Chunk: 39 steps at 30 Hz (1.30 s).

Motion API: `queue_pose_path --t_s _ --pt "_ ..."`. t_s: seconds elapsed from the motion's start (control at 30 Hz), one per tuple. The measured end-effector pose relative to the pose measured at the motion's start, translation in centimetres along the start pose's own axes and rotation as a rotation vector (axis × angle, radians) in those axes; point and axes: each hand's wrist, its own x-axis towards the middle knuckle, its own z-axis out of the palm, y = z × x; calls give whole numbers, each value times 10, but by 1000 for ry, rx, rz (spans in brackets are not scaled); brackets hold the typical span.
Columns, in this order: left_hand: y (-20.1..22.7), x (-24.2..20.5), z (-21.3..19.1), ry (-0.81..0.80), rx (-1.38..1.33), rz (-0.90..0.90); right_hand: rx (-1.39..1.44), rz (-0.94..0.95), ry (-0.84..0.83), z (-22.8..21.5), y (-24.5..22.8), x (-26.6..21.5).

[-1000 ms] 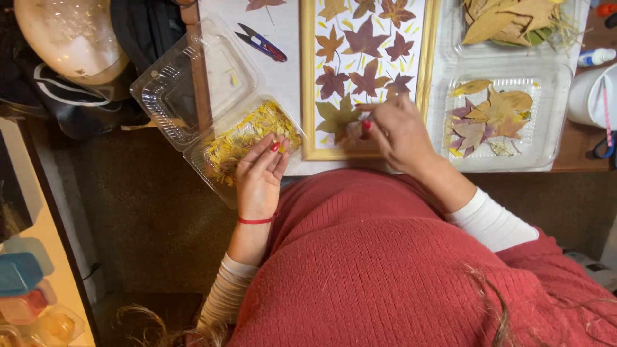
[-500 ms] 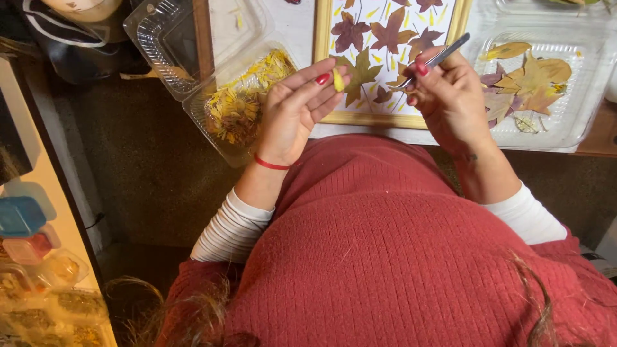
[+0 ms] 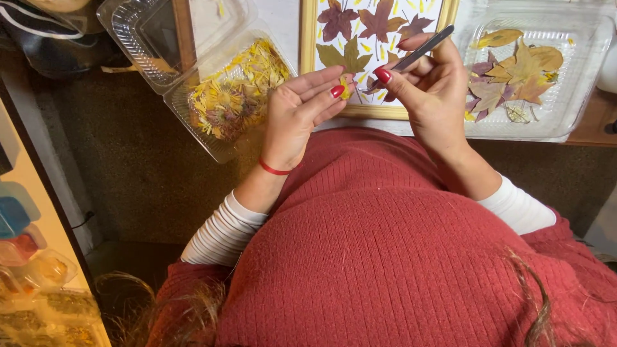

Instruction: Placing dried autumn leaves into a picture frame using tweezers to create a decorative arrangement.

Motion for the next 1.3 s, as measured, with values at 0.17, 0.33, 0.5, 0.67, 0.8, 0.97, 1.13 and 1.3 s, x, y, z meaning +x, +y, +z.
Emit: queue_pose_path --t_s 0.17,0.33,0.5,0.67,0.8,0.97,1.13,1.3 --pt "-2 -2 2 8 30 12 -3 -41 1 1 2 -4" --pt "-2 0 1 -1 42 -14 -19 -78 52 1 3 -7" --pt "5 -1 -1 -21 33 -54 48 -32 142 -1 6 -13" --pt "-2 5 -4 -19 -6 -102 104 -16 200 -8 15 -17" --pt "-5 6 -8 11 -49 -105 146 -35 198 -12 21 -17" --pt "-3 7 -6 15 -49 -123 143 -61 221 -19 26 -15" --pt "-3 8 -9 10 -80 -121 -31 -56 216 -41 47 -3" --pt "3 5 -24 55 -141 -51 -427 -220 146 -77 41 15"
